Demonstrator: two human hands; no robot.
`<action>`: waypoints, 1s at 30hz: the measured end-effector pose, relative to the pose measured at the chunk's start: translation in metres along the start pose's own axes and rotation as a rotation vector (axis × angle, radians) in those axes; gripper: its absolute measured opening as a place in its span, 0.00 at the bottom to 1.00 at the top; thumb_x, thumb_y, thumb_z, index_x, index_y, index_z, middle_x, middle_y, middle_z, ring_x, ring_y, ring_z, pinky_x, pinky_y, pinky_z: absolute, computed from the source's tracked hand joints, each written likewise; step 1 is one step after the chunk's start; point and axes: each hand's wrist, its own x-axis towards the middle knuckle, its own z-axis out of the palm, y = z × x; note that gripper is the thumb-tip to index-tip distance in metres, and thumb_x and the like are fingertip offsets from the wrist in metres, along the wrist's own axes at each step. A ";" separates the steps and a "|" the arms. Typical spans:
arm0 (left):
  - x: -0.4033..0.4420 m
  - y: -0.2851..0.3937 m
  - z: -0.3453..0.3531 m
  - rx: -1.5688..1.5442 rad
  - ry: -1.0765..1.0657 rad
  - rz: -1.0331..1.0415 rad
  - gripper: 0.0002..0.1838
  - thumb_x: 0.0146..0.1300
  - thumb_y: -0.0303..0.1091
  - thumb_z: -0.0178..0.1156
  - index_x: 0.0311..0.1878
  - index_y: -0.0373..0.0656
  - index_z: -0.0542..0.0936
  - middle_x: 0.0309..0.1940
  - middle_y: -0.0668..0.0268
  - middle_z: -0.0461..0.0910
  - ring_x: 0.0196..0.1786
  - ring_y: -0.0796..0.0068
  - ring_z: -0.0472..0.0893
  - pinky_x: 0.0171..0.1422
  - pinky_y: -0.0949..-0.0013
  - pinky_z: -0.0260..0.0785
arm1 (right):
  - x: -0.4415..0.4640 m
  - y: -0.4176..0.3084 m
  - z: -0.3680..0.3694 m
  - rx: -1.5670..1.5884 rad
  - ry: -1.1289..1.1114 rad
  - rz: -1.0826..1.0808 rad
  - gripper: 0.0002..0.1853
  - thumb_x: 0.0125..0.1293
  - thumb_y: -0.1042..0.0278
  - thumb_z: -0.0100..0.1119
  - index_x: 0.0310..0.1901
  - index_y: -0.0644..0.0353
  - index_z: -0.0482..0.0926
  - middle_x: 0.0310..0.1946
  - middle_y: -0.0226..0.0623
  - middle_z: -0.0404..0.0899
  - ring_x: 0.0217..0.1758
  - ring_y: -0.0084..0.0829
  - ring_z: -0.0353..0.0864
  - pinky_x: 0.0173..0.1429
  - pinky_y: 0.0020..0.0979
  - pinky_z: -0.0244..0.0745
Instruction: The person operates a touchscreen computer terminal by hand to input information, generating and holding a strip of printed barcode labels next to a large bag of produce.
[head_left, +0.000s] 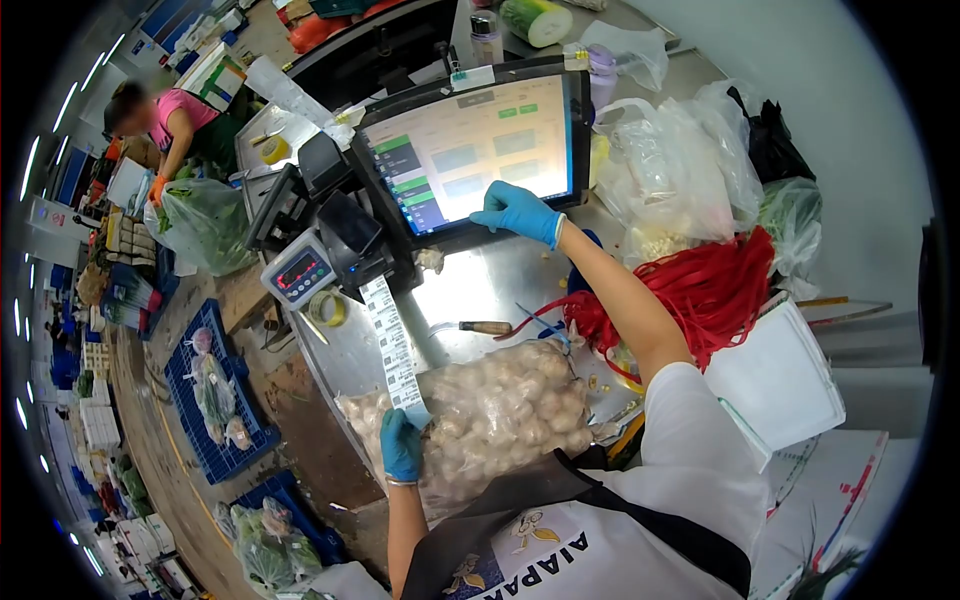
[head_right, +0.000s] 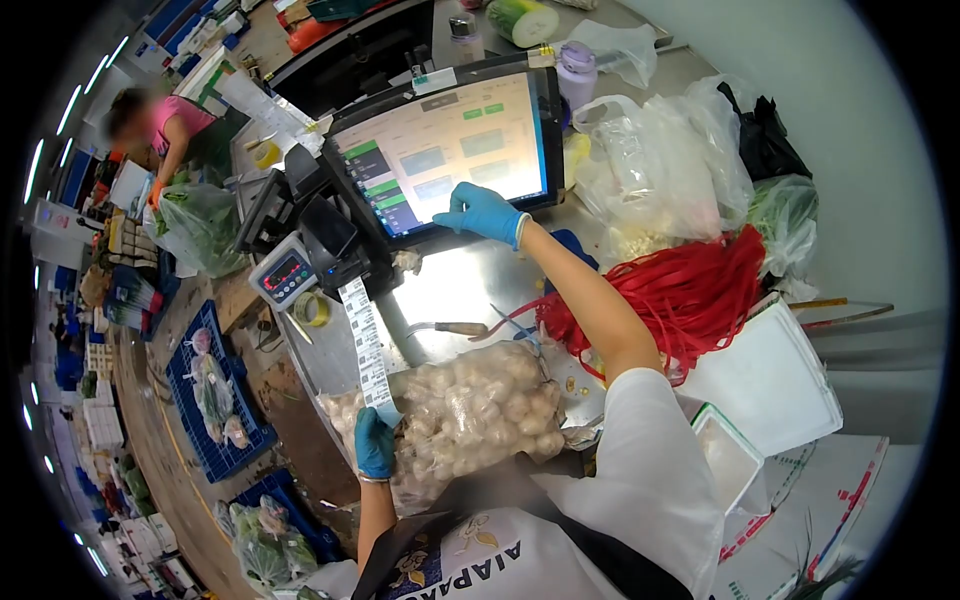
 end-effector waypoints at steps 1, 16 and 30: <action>0.001 0.000 -0.003 -0.004 -0.008 -0.006 0.07 0.74 0.34 0.57 0.48 0.41 0.78 0.50 0.61 0.83 0.51 0.67 0.83 0.59 0.59 0.77 | 0.001 -0.001 -0.001 -0.012 -0.001 0.002 0.21 0.62 0.46 0.72 0.31 0.56 0.77 0.26 0.33 0.82 0.32 0.26 0.79 0.48 0.28 0.75; 0.000 -0.004 -0.029 0.107 -0.075 -0.113 0.14 0.73 0.34 0.58 0.57 0.39 0.77 0.52 0.60 0.83 0.51 0.66 0.83 0.57 0.62 0.78 | 0.019 -0.001 0.004 -0.079 -0.054 0.029 0.22 0.63 0.45 0.71 0.31 0.56 0.76 0.26 0.35 0.82 0.33 0.28 0.82 0.47 0.29 0.77; -0.014 -0.021 -0.025 0.129 0.039 -0.039 0.08 0.72 0.33 0.58 0.47 0.39 0.79 0.44 0.62 0.82 0.47 0.69 0.82 0.57 0.59 0.77 | 0.043 -0.007 -0.012 -0.017 -0.006 -0.040 0.22 0.63 0.49 0.73 0.31 0.58 0.74 0.26 0.35 0.79 0.32 0.27 0.82 0.42 0.28 0.77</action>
